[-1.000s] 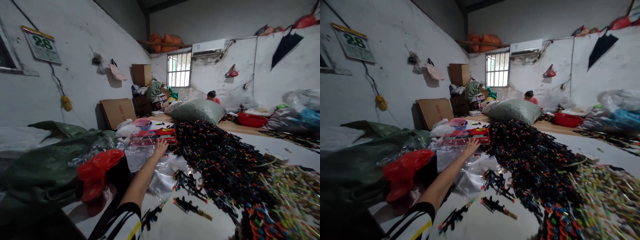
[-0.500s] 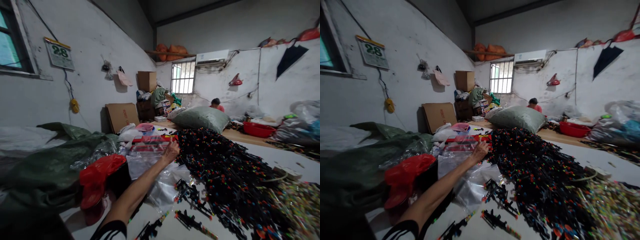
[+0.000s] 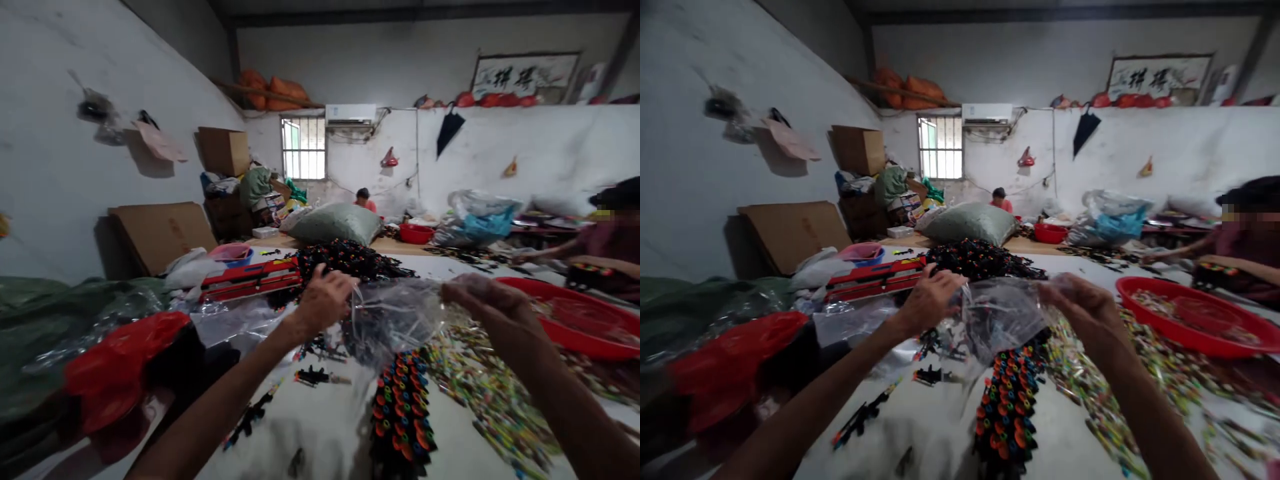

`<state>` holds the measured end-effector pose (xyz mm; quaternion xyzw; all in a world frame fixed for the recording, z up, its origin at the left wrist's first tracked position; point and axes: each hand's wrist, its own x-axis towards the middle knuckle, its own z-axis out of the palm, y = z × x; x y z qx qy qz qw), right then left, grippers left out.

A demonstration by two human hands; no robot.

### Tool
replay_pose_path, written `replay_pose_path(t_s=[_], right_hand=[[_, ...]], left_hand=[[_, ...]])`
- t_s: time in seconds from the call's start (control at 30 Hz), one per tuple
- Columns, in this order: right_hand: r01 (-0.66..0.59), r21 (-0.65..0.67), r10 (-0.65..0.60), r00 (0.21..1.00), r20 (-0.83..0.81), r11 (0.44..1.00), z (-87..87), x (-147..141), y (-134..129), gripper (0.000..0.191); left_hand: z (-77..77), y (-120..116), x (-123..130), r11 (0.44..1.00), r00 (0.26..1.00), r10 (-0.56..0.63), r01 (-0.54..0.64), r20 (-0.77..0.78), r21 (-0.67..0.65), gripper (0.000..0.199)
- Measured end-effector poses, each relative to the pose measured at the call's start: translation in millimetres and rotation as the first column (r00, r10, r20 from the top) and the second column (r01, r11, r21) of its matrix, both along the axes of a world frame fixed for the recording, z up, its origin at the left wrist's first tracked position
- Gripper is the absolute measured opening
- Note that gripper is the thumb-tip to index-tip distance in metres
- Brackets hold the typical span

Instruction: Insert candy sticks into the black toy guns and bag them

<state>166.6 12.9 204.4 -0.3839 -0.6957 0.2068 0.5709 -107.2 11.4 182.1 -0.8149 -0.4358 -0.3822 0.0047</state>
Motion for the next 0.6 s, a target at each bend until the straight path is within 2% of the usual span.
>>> replay_pose_path(t_s=[0.03, 0.07, 0.13, 0.23, 0.3, 0.37, 0.4, 0.43, 0.47, 0.6], right_hand=[[0.034, -0.033, -0.036, 0.996, -0.077, 0.999, 0.9, 18, -3, 0.024], [0.069, -0.058, -0.075, 0.990, -0.122, 0.996, 1.3, 35, -4, 0.024], [0.124, -0.110, -0.141, 0.976, -0.166, 0.986, 0.3, 65, -5, 0.023], [0.101, -0.182, -0.145, 0.958, -0.247, 0.978, -8.1, 99, -6, 0.026], [0.073, -0.217, -0.131, 0.954, -0.268, 0.974, -19.7, 114, -8, 0.031], [0.065, -0.239, -0.124, 0.963, -0.239, 0.969, -36.2, 126, -14, 0.035], [0.064, -0.251, -0.124, 0.965, -0.232, 0.966, -46.1, 131, -17, 0.035], [0.067, -0.265, -0.133, 0.961, -0.244, 0.962, -56.8, 136, -19, 0.036], [0.075, -0.278, -0.153, 0.951, -0.270, 0.958, -68.1, 142, -21, 0.036], [0.146, -0.362, -0.263, 0.917, -0.299, 0.921, -111.4, 164, -12, 0.038]], left_hand=[[-8.1, 11, -7, 0.979, 0.980, 0.063, -0.023, 0.191, -0.201, 0.030], [-16.6, 20, -12, 0.958, 0.961, 0.096, -0.018, 0.259, -0.288, 0.029], [-35.6, 32, -10, 0.914, 0.920, 0.135, 0.027, 0.368, -0.404, 0.038], [-68.4, 25, 16, 0.824, 0.891, 0.124, 0.154, 0.438, -0.546, 0.063], [-90.1, 10, 38, 0.685, 0.863, 0.111, 0.293, 0.493, -0.667, 0.071], [-108.4, -3, 57, 0.530, 0.757, 0.206, 0.447, 0.621, -0.721, 0.066], [-115.8, -8, 63, 0.483, 0.682, 0.282, 0.507, 0.675, -0.714, 0.062], [-121.8, -11, 68, 0.463, 0.610, 0.351, 0.546, 0.711, -0.698, 0.058], [-126.7, -12, 69, 0.470, 0.556, 0.397, 0.560, 0.730, -0.682, 0.056], [-132.9, -15, 63, 0.551, 0.534, 0.395, 0.513, 0.747, -0.658, 0.046]])
